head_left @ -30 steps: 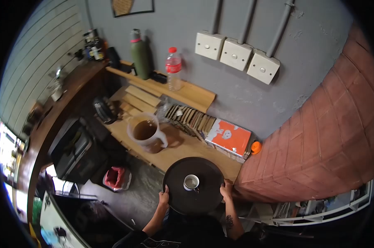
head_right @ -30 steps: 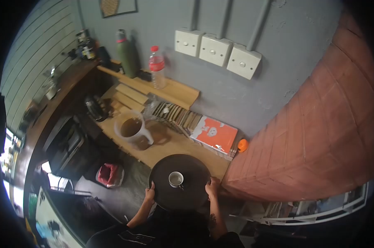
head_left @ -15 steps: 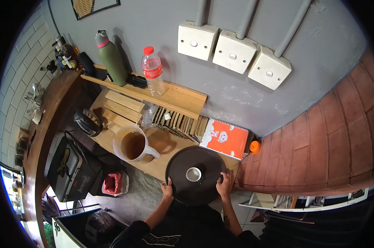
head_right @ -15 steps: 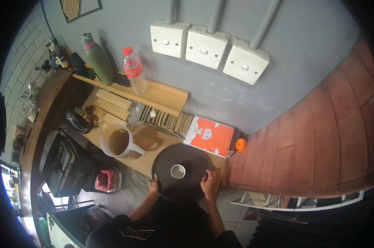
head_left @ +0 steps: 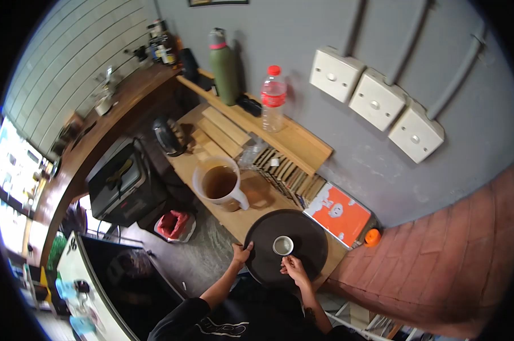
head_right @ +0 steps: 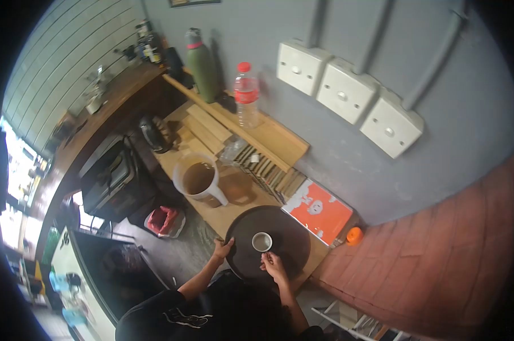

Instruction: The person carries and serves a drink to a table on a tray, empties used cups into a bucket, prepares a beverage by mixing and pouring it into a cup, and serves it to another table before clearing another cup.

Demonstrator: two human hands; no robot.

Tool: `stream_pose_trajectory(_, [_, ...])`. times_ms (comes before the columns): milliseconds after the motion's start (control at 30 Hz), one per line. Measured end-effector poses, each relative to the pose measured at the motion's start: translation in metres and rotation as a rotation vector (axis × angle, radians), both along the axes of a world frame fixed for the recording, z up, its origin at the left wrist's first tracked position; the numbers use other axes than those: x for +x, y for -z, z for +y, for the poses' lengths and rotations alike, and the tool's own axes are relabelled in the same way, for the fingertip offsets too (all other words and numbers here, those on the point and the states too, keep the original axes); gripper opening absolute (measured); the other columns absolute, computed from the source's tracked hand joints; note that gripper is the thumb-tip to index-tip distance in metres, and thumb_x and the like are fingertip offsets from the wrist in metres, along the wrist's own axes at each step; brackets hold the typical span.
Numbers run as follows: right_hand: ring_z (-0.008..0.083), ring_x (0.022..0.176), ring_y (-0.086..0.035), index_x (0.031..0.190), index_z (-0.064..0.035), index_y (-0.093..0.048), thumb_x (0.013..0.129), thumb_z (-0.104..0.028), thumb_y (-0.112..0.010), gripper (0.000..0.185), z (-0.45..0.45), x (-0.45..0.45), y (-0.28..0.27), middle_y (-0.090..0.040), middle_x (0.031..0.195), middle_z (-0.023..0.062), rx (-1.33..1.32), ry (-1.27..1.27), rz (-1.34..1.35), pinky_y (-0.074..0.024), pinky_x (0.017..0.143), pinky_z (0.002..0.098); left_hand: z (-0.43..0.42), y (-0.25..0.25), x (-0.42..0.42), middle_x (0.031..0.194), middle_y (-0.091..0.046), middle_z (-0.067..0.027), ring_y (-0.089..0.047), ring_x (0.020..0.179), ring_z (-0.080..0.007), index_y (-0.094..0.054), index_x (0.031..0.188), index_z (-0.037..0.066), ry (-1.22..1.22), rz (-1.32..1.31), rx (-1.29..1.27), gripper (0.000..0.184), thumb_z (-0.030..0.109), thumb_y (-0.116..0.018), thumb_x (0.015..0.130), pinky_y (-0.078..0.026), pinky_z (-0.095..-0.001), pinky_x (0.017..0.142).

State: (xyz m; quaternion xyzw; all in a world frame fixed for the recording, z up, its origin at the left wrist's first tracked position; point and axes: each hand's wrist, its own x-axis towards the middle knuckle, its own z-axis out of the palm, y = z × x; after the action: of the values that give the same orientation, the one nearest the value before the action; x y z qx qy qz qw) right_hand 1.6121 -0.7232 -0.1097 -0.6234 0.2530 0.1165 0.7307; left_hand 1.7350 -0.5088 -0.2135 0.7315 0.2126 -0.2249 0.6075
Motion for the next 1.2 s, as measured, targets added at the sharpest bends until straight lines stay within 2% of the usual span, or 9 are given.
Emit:
stream_pose_trajectory(133, [0.0126,0.059,-0.062,0.088,-0.0018,-0.057,0.1,-0.027,-0.053,0.028,0.0,0.013,0.003,-0.06,0.071,0.0046,-0.078,-0.051,0.048,-0.0527,0.055,0.0258,0.029,0.019,-0.007,0.103,-0.054,-0.0167,-0.056,0.09,-0.0197,-0.034,0.123,0.003,0.034,-0.092,-0.036,0.075,0.034,-0.083,0.076,-0.05,-0.035,0.076])
stream_pose_trajectory(200, [0.0138,0.052,-0.06,0.084,-0.0019,-0.056,0.1,-0.024,-0.048,0.029,0.005,0.017,0.011,-0.057,0.058,0.0047,-0.216,-0.053,0.065,-0.0506,0.051,0.0277,0.039,-0.027,-0.019,0.103,-0.056,-0.0135,-0.057,0.09,-0.0186,-0.037,0.125,0.005,-0.002,-0.061,-0.123,0.066,0.028,-0.08,0.081,-0.051,-0.0323,0.075])
stream_pose_trajectory(333, [0.0148,0.047,-0.057,0.084,0.001,-0.056,0.098,-0.021,-0.045,0.028,0.026,0.021,0.023,-0.055,0.057,0.0069,-0.313,0.006,0.038,-0.0473,0.045,0.0293,0.073,-0.079,-0.044,0.103,-0.059,-0.0089,-0.058,0.095,-0.017,-0.046,0.122,0.006,-0.04,0.027,-0.308,0.051,0.022,-0.076,0.085,-0.051,-0.0309,0.077])
stream_pose_trajectory(500, [0.0141,0.045,-0.054,0.084,0.0018,-0.054,0.097,-0.019,-0.045,0.026,0.085,0.031,0.003,-0.052,0.057,0.0062,-0.353,-0.164,-0.064,-0.0456,0.044,0.0294,0.129,-0.127,-0.077,0.109,-0.06,-0.01,-0.059,0.098,-0.0178,-0.051,0.124,0.005,-0.105,-0.147,-0.242,0.048,0.022,-0.074,0.087,-0.051,-0.0309,0.081])
stream_pose_trajectory(633, [0.016,0.044,-0.057,0.068,-0.0021,-0.054,0.094,-0.018,-0.051,0.03,0.16,0.041,-0.004,-0.053,0.05,0.0068,-0.42,-0.476,-0.229,-0.0436,0.044,0.0308,0.193,-0.164,-0.119,0.115,-0.06,-0.0123,-0.059,0.109,-0.0198,-0.051,0.126,0.004,-0.15,-0.332,-0.208,0.045,0.02,-0.071,0.089,-0.05,-0.0314,0.089])
stream_pose_trajectory(767, [0.016,0.048,-0.059,0.069,0.0006,-0.056,0.092,-0.017,-0.054,0.029,0.264,0.038,-0.038,-0.055,0.051,0.0073,-0.396,-0.832,-0.427,-0.044,0.045,0.0324,0.262,-0.209,-0.181,0.13,-0.055,-0.0127,-0.052,0.122,-0.0253,-0.048,0.133,0.006,-0.269,-0.46,-0.124,0.056,0.022,-0.074,0.086,-0.046,-0.0385,0.099])
stream_pose_trajectory(833, [0.0163,0.05,-0.059,0.073,0.0026,-0.058,0.091,-0.016,-0.054,0.026,0.32,0.025,-0.057,-0.055,0.051,0.007,-0.464,-0.997,-0.734,-0.0439,0.048,0.0336,0.295,-0.233,-0.22,0.134,-0.052,-0.0125,-0.05,0.126,-0.026,-0.047,0.136,0.007,-0.35,-0.529,-0.037,0.063,0.022,-0.077,0.082,-0.044,-0.0406,0.103])
stream_pose_trajectory(967, [0.0126,0.055,-0.055,0.075,0.0038,-0.057,0.094,-0.014,-0.051,0.026,0.424,-0.024,-0.11,-0.056,0.058,0.0068,-0.222,-1.414,-0.708,-0.044,0.052,0.0322,0.359,-0.262,-0.293,0.141,-0.047,-0.0138,-0.044,0.133,-0.0264,-0.042,0.142,0.008,-0.453,-0.76,0.143,0.081,0.02,-0.083,0.073,-0.036,-0.0428,0.11])
stream_pose_trajectory(1200, [0.0087,0.057,-0.049,0.078,0.0018,-0.053,0.097,-0.014,-0.05,0.025,0.552,-0.115,-0.141,-0.052,0.061,0.0033,0.013,-1.933,-0.8,-0.0423,0.053,0.0299,0.403,-0.303,-0.429,0.133,-0.055,-0.0141,-0.05,0.128,-0.0277,-0.049,0.134,0.002,-0.893,-0.662,0.549,0.078,0.012,-0.086,0.066,-0.039,-0.0376,0.108])
